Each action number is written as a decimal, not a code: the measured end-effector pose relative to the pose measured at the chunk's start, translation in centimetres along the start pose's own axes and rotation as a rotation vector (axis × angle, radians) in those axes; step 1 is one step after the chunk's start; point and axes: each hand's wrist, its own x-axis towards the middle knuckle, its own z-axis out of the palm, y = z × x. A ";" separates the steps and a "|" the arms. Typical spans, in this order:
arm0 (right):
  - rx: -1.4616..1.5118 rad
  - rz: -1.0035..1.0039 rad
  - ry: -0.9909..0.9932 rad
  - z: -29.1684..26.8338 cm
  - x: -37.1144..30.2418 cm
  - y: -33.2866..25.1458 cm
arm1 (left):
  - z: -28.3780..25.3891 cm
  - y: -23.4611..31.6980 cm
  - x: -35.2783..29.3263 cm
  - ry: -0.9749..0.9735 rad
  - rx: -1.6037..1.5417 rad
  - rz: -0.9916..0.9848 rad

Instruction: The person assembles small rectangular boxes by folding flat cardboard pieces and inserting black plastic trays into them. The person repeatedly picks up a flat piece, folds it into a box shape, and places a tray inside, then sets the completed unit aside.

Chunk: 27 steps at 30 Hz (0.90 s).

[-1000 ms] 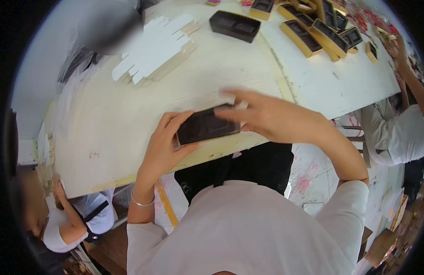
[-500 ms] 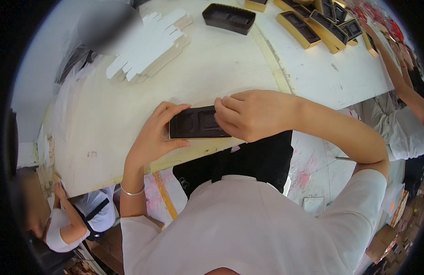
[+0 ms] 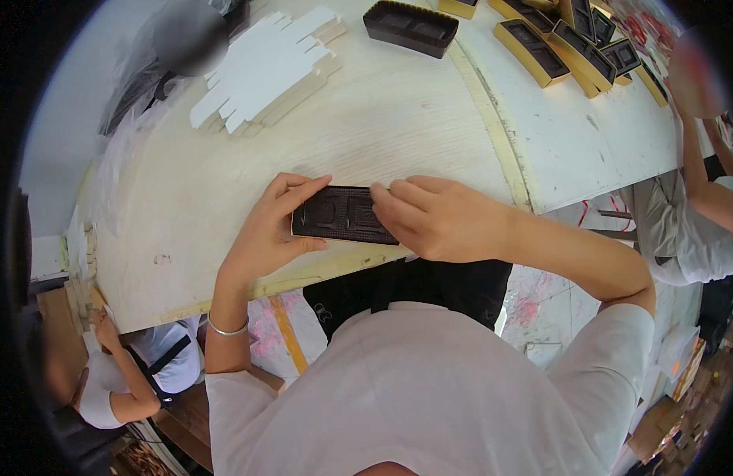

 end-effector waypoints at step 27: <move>-0.174 0.521 0.254 -3.8 -0.8 11.2 | -4.6 -6.1 7.1 0.685 1.057 0.170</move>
